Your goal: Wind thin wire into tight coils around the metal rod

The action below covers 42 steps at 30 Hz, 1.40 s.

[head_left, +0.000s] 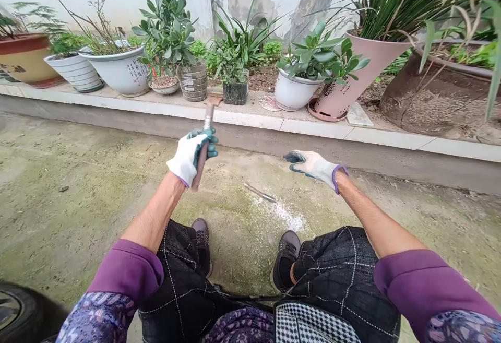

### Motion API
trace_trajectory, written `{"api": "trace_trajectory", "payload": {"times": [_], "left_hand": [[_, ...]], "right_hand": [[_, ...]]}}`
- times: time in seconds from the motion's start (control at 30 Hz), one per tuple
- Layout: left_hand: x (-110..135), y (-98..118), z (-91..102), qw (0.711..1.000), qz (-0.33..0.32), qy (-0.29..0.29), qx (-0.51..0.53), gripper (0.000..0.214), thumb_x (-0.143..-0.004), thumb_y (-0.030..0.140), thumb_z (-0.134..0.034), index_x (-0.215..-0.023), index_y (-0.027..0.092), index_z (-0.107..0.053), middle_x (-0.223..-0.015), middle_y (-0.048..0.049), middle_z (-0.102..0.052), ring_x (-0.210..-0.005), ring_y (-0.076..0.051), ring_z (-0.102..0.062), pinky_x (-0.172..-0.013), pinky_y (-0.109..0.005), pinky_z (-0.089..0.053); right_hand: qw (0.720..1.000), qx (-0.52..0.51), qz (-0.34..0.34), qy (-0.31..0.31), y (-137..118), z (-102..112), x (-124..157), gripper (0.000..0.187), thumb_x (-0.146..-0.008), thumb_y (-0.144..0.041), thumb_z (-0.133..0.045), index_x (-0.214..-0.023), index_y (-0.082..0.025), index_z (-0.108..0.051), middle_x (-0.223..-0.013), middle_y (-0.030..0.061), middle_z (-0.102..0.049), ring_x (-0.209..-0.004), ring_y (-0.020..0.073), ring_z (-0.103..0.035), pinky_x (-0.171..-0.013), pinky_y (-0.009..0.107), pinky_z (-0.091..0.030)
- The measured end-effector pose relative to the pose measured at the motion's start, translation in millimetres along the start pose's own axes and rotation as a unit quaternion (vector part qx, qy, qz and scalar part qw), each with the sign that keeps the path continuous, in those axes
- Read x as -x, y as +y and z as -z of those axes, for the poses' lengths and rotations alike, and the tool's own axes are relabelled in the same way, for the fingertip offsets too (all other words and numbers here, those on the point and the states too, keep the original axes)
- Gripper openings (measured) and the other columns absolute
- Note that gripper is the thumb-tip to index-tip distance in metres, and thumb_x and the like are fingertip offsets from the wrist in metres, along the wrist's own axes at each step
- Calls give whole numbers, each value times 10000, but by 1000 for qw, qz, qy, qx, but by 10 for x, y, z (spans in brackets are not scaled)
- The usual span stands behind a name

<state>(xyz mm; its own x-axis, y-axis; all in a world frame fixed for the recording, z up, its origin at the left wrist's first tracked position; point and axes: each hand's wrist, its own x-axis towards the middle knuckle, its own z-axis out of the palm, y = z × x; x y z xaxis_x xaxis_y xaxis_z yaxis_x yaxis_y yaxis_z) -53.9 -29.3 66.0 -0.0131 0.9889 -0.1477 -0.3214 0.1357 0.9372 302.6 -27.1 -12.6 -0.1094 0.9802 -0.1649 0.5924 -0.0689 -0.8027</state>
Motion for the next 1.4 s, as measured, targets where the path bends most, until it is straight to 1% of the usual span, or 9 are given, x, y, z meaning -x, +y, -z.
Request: {"api": "trace_trajectory", "payload": {"times": [0.13, 0.3, 0.43, 0.63, 0.8, 0.93, 1.1, 1.3, 1.4], "left_hand": [[164, -323, -370, 980, 52, -102, -164, 105, -795, 98, -733, -856, 108, -649, -707, -17, -686, -487, -80, -599, -511, -229, -554], [257, -525, -636, 938, 58, -251, -230, 117, -771, 127, -739, -881, 99, -711, -737, -29, -695, -522, -78, -593, -513, -209, -520], [262, -507, -634, 930, 51, -290, -221, 213, -810, 220, -730, -984, 99, -746, -856, -74, -743, -566, -76, -597, -525, -202, -509], [228, -488, -596, 947, 50, -223, -226, 99, -809, 108, -687, -907, 99, -693, -814, -40, -709, -519, -77, -604, -516, -221, -535], [244, -550, -625, 944, 86, -223, -229, 46, -808, 67, -676, -843, 97, -670, -716, -23, -678, -492, -96, -612, -513, -233, -532], [351, -627, -553, 926, 158, -322, -117, 232, -898, 331, -689, -988, 119, -661, -737, -24, -677, -493, -112, -599, -489, -255, -531], [444, -711, -468, 834, 247, -494, -1, 454, -946, 586, -572, -904, 137, -622, -545, 54, -492, -348, -54, -318, -344, -194, -347], [256, -573, -497, 909, 219, -351, -51, 190, -979, 311, -514, -851, 176, -551, -472, 117, -316, -323, -50, -160, -308, -171, -254], [232, -539, -476, 933, 206, -255, -146, 133, -945, 231, -518, -819, 188, -524, -488, 113, -319, -325, -50, -196, -316, -174, -240]], "right_hand": [[992, -81, 90, -35, -312, -226, 50, 476, -726, -166, -676, -1203, -162, -688, -1306, 141, -714, -1191, 250, -666, -1062, 440, -511], [962, -184, 120, -164, -757, -523, 155, 555, -696, -364, -799, -1201, -170, -679, -1209, 114, -735, -1117, 273, -667, -982, 427, -552], [953, -191, 53, -228, -831, -556, 192, 501, -632, -496, -837, -992, -185, -680, -975, 88, -725, -827, 229, -670, -690, 346, -593], [965, -216, 59, -140, -789, -494, 255, 414, -672, -501, -816, -850, -193, -604, -694, -9, -584, -529, 109, -509, -475, 253, -454], [973, -218, -49, -61, -781, -556, 240, 489, -626, -565, -836, -731, -218, -507, -471, -88, -396, -372, 66, -317, -330, 225, -258], [955, -271, -4, -119, -810, -507, 307, 486, -631, -554, -846, -782, -201, -548, -510, -68, -481, -376, 56, -333, -326, 208, -246], [943, -265, 50, -195, -817, -417, 403, 509, -672, -569, -805, -922, -164, -626, -476, -63, -490, -375, 75, -339, -331, 212, -260], [990, -67, 99, -70, -731, -616, 291, 181, -832, -361, -575, -842, -188, -630, -611, -32, -518, -489, 104, -413, -467, 243, -358], [978, 104, 180, -22, -657, -736, 272, 157, -861, -268, -530, -838, -186, -662, -731, 21, -640, -659, 152, -540, -666, 286, -430]]}}
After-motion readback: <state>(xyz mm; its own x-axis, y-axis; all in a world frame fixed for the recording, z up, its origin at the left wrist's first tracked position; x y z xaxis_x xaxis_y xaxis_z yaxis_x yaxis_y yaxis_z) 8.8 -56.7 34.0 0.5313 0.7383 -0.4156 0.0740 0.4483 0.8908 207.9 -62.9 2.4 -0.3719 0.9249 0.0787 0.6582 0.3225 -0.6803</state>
